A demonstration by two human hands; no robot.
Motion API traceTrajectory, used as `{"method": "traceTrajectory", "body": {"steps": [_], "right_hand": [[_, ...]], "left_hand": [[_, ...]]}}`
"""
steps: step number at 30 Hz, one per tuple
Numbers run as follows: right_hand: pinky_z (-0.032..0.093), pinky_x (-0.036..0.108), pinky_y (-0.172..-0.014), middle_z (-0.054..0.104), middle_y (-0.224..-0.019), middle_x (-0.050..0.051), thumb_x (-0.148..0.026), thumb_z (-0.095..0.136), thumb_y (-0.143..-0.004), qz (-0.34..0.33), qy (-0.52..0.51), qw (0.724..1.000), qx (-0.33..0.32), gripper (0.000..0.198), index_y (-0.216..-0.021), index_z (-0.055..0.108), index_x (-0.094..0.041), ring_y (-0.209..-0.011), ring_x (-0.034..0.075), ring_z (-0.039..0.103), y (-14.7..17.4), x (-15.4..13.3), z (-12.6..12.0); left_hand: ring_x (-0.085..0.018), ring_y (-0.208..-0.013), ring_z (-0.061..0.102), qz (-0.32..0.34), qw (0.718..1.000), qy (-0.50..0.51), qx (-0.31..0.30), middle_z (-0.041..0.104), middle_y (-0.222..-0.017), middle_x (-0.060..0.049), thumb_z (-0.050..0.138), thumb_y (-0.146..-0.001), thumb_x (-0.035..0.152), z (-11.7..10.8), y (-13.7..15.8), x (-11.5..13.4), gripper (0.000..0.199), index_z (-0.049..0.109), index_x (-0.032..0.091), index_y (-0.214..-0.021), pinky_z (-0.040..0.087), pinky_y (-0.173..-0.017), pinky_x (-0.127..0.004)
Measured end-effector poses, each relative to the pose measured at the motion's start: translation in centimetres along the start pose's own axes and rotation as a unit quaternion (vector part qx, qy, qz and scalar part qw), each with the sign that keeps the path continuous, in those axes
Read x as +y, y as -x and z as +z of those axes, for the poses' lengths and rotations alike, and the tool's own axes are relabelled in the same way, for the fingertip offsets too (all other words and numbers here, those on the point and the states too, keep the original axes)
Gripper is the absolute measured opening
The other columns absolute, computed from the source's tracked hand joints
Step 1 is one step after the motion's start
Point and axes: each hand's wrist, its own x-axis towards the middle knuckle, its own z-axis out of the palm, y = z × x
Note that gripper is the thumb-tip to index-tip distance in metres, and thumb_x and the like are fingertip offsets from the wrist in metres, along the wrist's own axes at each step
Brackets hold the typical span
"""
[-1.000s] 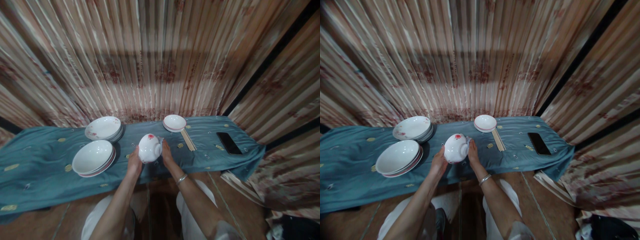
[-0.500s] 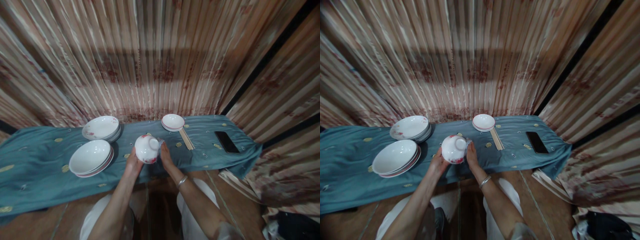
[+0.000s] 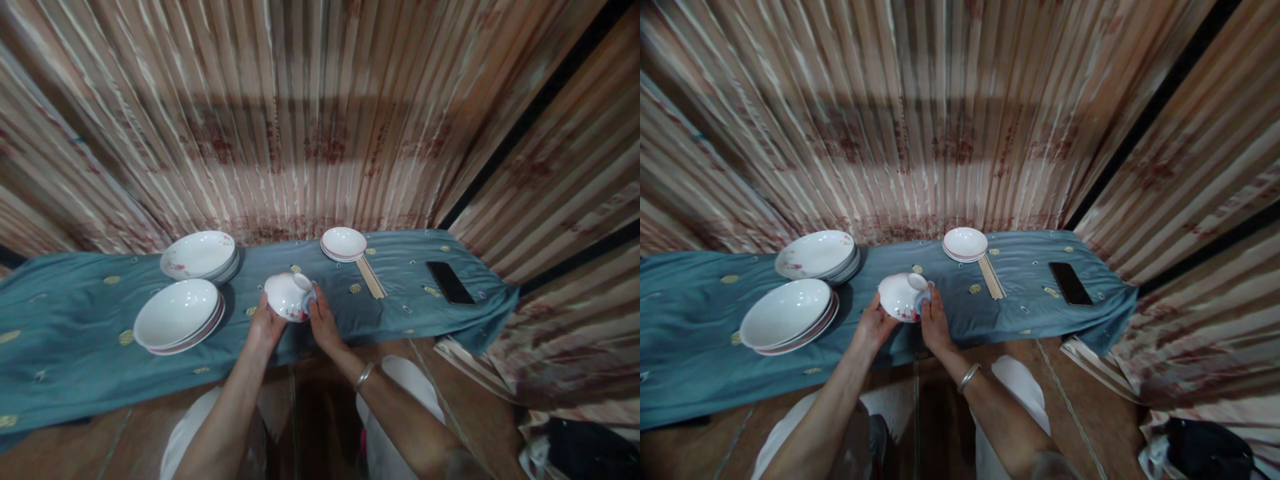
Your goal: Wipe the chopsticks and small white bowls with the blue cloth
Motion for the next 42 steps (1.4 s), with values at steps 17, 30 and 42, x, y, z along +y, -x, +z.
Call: {"method": "traceTrajectory", "body": {"steps": [17, 30, 42], "right_hand": [[0.023, 0.049, -0.118, 0.008, -0.161, 0.014, -0.029, 0.029, -0.099, -0.188, 0.194, 0.959, -0.085, 0.056, -0.152, 0.018, -0.015, -0.148, 0.026, 0.011, 4.1, -2.0, -1.1], [0.031, 0.052, -0.114, 0.037, -0.151, 0.015, -0.017, 0.040, -0.093, -0.302, 0.315, 0.895, -0.094, 0.050, -0.144, 0.041, -0.015, -0.146, 0.027, 0.020, 1.9, -4.0, -1.4], [0.025, 0.051, -0.115, 0.046, -0.145, 0.015, -0.016, 0.043, -0.093, -0.358, 0.332, 0.864, -0.127, 0.042, -0.133, 0.053, -0.016, -0.142, 0.027, 0.028, -0.3, -5.8, -0.5]], "left_hand": [[-0.021, -0.081, 0.073, 0.013, 1.000, -0.001, 0.021, 0.076, -0.090, -0.012, 0.034, -0.098, 0.026, 1.6, 1.2, -0.6, 0.044, 0.052, 0.008, -0.134, 0.054, -0.087, -0.033], [-0.021, -0.093, 0.071, 0.009, 0.999, -0.024, -0.031, 0.074, -0.102, -0.014, 0.038, -0.097, 0.026, 1.1, 1.1, -1.2, 0.044, 0.051, 0.007, -0.135, 0.053, -0.090, -0.031], [-0.012, -0.068, 0.067, 0.046, 0.997, -0.064, 0.016, 0.072, -0.076, -0.002, 0.046, -0.092, 0.015, 0.7, 1.2, -1.6, 0.026, 0.069, 0.013, -0.104, 0.052, -0.078, -0.023]]}}
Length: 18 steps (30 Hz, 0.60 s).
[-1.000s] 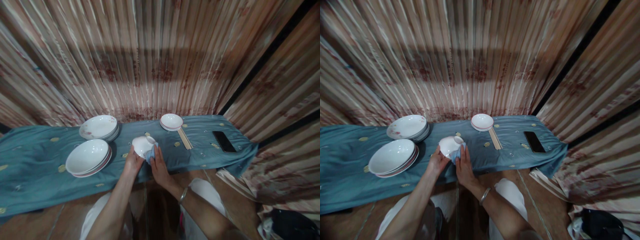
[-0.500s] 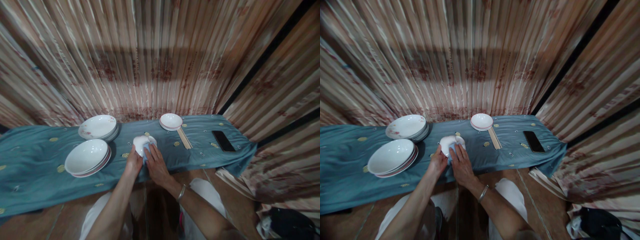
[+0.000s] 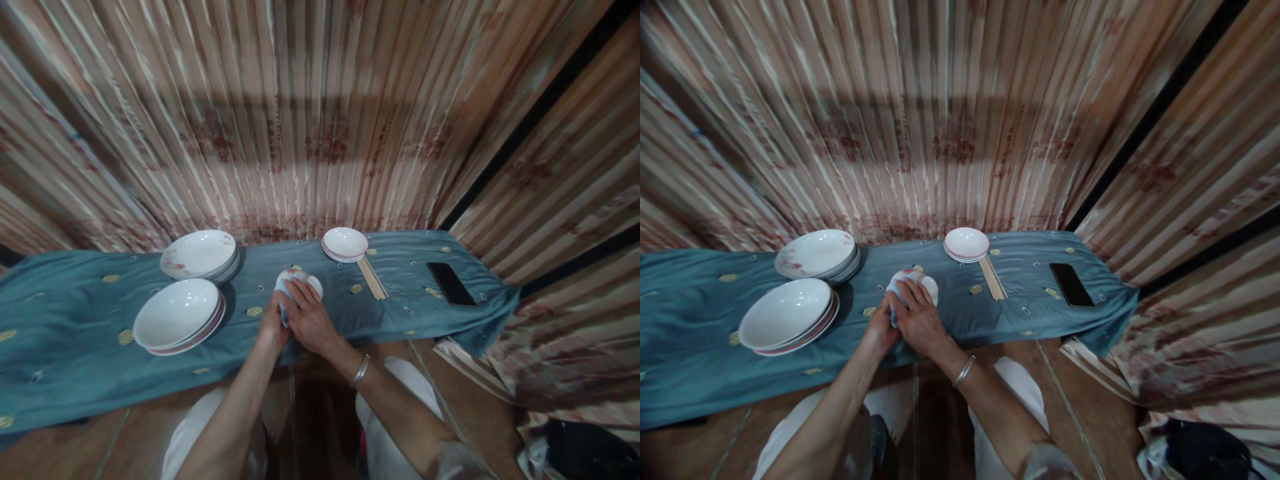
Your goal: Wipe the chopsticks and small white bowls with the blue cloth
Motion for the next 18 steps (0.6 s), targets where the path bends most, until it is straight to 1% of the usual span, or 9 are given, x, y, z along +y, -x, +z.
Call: {"method": "traceTrajectory", "body": {"steps": [4, 6, 8, 10, 12, 14, 15, 16, 18], "right_hand": [[0.023, 0.050, -0.115, 0.049, -0.142, 0.013, -0.020, 0.044, -0.093, -0.001, 0.019, 1.000, -0.017, 0.039, -0.131, 0.054, -0.017, -0.139, 0.026, 0.033, -1.4, 0.4, -1.1], [0.026, 0.047, -0.114, 0.052, -0.139, 0.012, -0.021, 0.046, -0.092, -0.002, 0.022, 0.999, -0.032, 0.039, -0.129, 0.055, -0.018, -0.135, 0.026, 0.037, -2.5, 0.7, -1.7], [0.031, 0.045, -0.111, 0.057, -0.133, 0.012, -0.021, 0.047, -0.091, 0.003, 0.014, 0.998, -0.058, 0.037, -0.126, 0.058, -0.018, -0.129, 0.026, 0.044, -3.6, 1.4, -1.9], [0.037, 0.044, -0.107, 0.062, -0.125, 0.011, -0.019, 0.046, -0.089, 0.021, -0.013, 0.996, -0.087, 0.035, -0.121, 0.061, -0.018, -0.120, 0.025, 0.052, -4.9, 2.3, -1.9], [0.040, 0.039, -0.104, 0.067, -0.117, 0.009, -0.017, 0.045, -0.088, 0.051, -0.076, 0.990, -0.108, 0.034, -0.116, 0.065, -0.019, -0.111, 0.022, 0.059, -5.9, 3.6, -1.5], [0.041, 0.036, -0.103, 0.070, -0.111, 0.005, -0.016, 0.047, -0.086, 0.106, -0.175, 0.974, -0.102, 0.030, -0.106, 0.069, -0.023, -0.107, 0.021, 0.061, -6.7, 5.2, -1.0], [0.041, 0.036, -0.103, 0.072, -0.107, 0.003, -0.016, 0.050, -0.084, 0.149, -0.233, 0.957, -0.090, 0.028, -0.100, 0.071, -0.024, -0.104, 0.021, 0.062, -6.9, 6.1, -0.7], [0.042, 0.037, -0.102, 0.073, -0.101, 0.002, -0.016, 0.054, -0.081, 0.198, -0.287, 0.934, -0.080, 0.024, -0.092, 0.073, -0.025, -0.100, 0.021, 0.064, -6.9, 7.0, -0.4], [0.046, 0.038, -0.097, 0.075, -0.085, -0.001, -0.017, 0.057, -0.078, 0.234, -0.314, 0.917, -0.075, 0.020, -0.081, 0.074, -0.026, -0.088, 0.021, 0.066, -6.7, 8.7, 0.0]], "left_hand": [[-0.013, -0.071, 0.067, -0.012, 1.000, -0.006, -0.024, 0.072, -0.079, -0.004, 0.049, -0.091, 0.017, -0.2, -0.2, -0.3, 0.022, 0.070, 0.013, -0.092, 0.052, -0.079, -0.024], [-0.014, -0.078, 0.068, -0.006, 0.998, -0.010, -0.057, 0.071, -0.081, -0.004, 0.050, -0.090, 0.016, -0.2, -0.1, -0.4, 0.021, 0.070, 0.013, -0.093, 0.052, -0.083, -0.026], [-0.016, -0.083, 0.068, 0.005, 0.996, -0.010, -0.089, 0.072, -0.083, -0.005, 0.052, -0.088, 0.014, -0.1, 0.0, -0.6, 0.019, 0.069, 0.013, -0.096, 0.051, -0.088, -0.029], [-0.016, -0.083, 0.068, 0.010, 0.995, -0.007, -0.095, 0.072, -0.083, -0.005, 0.051, -0.089, 0.013, -0.1, 0.0, -0.8, 0.019, 0.069, 0.012, -0.095, 0.050, -0.091, -0.030], [-0.016, -0.083, 0.068, 0.006, 0.996, -0.005, -0.083, 0.072, -0.082, -0.005, 0.047, -0.091, 0.013, 0.0, -0.2, -1.0, 0.021, 0.068, 0.012, -0.091, 0.050, -0.091, -0.031], [-0.018, -0.086, 0.069, -0.002, 0.998, -0.007, -0.067, 0.072, -0.082, -0.007, 0.047, -0.091, 0.015, 0.0, -0.4, -1.1, 0.022, 0.068, 0.012, -0.089, 0.051, -0.090, -0.032], [-0.020, -0.088, 0.069, -0.006, 0.998, -0.009, -0.059, 0.073, -0.083, -0.008, 0.048, -0.091, 0.015, 0.0, -0.4, -1.1, 0.021, 0.069, 0.012, -0.090, 0.052, -0.089, -0.033], [-0.021, -0.090, 0.069, -0.009, 0.999, -0.011, -0.051, 0.073, -0.083, -0.009, 0.049, -0.090, 0.015, 0.1, -0.5, -1.2, 0.020, 0.068, 0.011, -0.091, 0.052, -0.089, -0.033], [-0.021, -0.091, 0.069, -0.014, 0.999, -0.016, -0.034, 0.073, -0.083, -0.010, 0.048, -0.091, 0.016, 0.3, -0.4, -1.1, 0.021, 0.068, 0.010, -0.092, 0.053, -0.088, -0.034]]}}
